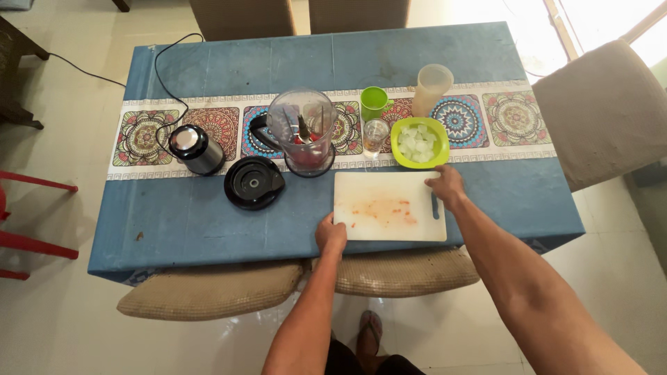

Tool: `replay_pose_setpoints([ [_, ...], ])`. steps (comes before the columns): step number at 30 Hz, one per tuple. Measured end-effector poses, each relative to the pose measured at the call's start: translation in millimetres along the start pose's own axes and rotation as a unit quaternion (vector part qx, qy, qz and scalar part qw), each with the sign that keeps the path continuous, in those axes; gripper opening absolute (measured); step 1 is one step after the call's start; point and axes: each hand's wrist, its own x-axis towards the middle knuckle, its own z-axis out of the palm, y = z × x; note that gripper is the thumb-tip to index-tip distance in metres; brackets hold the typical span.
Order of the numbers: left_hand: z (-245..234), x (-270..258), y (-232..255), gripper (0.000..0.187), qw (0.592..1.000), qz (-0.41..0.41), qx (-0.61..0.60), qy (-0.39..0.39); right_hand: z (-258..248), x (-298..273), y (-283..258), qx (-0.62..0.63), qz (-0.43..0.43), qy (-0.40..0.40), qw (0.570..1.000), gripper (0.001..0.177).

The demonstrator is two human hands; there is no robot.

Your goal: The person places chopped tomatoes, water, and chopped onions into a blender jar, secures the lid, and attaches the motor base to blend the ingredients.

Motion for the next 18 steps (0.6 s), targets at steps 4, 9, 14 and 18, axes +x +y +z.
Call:
replay_pose_setpoints([
  [4, 4, 6, -4, 0.042, 0.996, -0.018, 0.073, -0.047, 14, 5, 11, 0.037, 0.008, -0.002, 0.999, 0.069],
  [9, 1, 1, 12, 0.040, 0.992, -0.037, 0.091, -0.085, 23, -1, 8, 0.062, 0.007, 0.035, 0.997, 0.071],
  [14, -4, -10, 40, 0.044, 0.979, -0.063, 0.164, -0.104, 20, -18, -10, 0.016, 0.038, 0.027, 0.999, 0.082],
  [18, -6, -13, 48, 0.048, 0.977, -0.065, 0.172, -0.109, 19, -28, -19, -0.012, 0.057, 0.027, 0.998, 0.087],
])
